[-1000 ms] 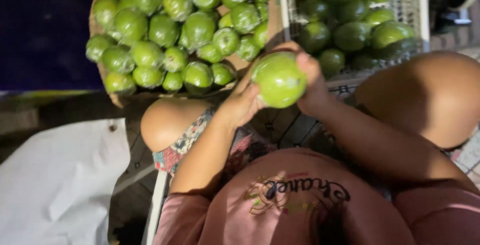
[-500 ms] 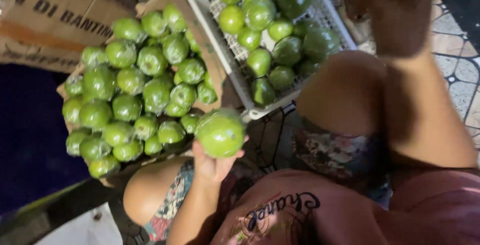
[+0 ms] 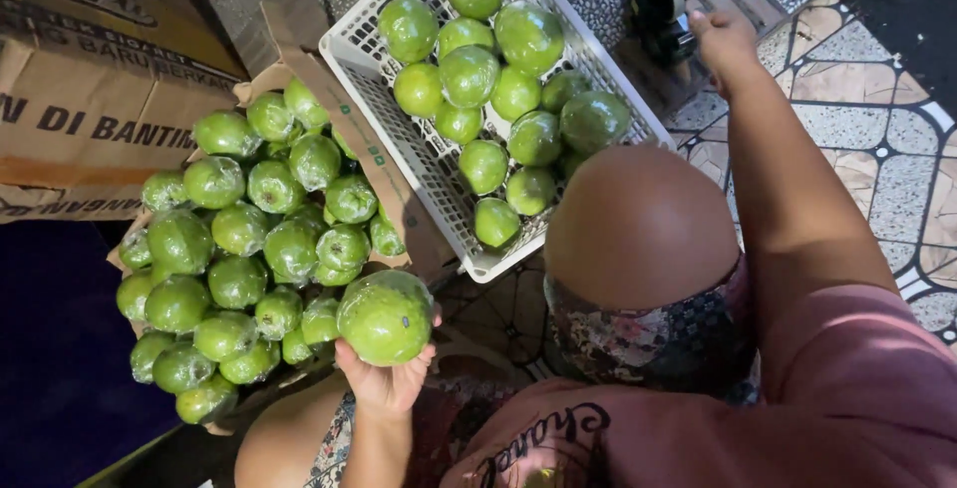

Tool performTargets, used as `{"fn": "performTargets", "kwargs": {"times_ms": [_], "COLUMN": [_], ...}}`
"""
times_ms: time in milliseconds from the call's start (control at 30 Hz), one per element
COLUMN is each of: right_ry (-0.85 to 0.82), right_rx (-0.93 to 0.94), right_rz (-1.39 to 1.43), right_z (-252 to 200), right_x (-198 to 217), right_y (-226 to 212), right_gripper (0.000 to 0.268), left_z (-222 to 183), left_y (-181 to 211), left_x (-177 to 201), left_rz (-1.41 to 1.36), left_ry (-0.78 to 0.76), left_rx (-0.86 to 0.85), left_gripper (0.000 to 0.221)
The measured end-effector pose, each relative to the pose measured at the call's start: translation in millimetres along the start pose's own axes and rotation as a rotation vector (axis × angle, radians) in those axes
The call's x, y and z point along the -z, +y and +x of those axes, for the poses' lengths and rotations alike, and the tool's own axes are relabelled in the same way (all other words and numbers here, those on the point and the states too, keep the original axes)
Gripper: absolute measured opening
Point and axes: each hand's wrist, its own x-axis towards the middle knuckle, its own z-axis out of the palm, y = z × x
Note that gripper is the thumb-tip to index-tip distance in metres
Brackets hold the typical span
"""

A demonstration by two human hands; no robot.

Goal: Wrapping individual green citrus fruits in plastic film for preservation and packaging.

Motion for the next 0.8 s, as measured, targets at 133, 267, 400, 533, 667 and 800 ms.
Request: {"fn": "performTargets", "kwargs": {"times_ms": [133, 267, 400, 533, 667, 800], "right_ry": [0.091, 0.122, 0.072, 0.034, 0.051, 0.137], "right_rx": [0.056, 0.003, 0.085, 0.149, 0.162, 0.084], "right_rz": [-0.125, -0.095, 0.157, 0.274, 0.641, 0.632], "right_z": [19.6, 21.8, 5.2, -24.2, -30.4, -40.6], "right_x": [-8.4, -16.2, -16.3, -6.2, -7.1, -17.1], "right_y": [3.4, 1.1, -5.2, -10.4, 9.9, 19.0], "right_gripper": [0.031, 0.024, 0.036, 0.029, 0.026, 0.032], "left_z": [8.1, 8.9, 9.1, 9.7, 8.6, 6.3], "left_y": [-3.4, -0.7, -0.2, -0.3, -0.5, 1.4], "left_x": [-5.9, 4.2, 3.5, -2.2, -0.5, 7.0], "left_rz": [0.065, 0.082, 0.13, 0.096, 0.12, 0.128], "left_ry": [0.01, 0.063, 0.072, 0.059, 0.065, 0.109], "left_rx": [-0.011, 0.001, -0.021, -0.011, -0.024, -0.015], "left_gripper": [0.089, 0.093, 0.092, 0.092, 0.09, 0.093]}}
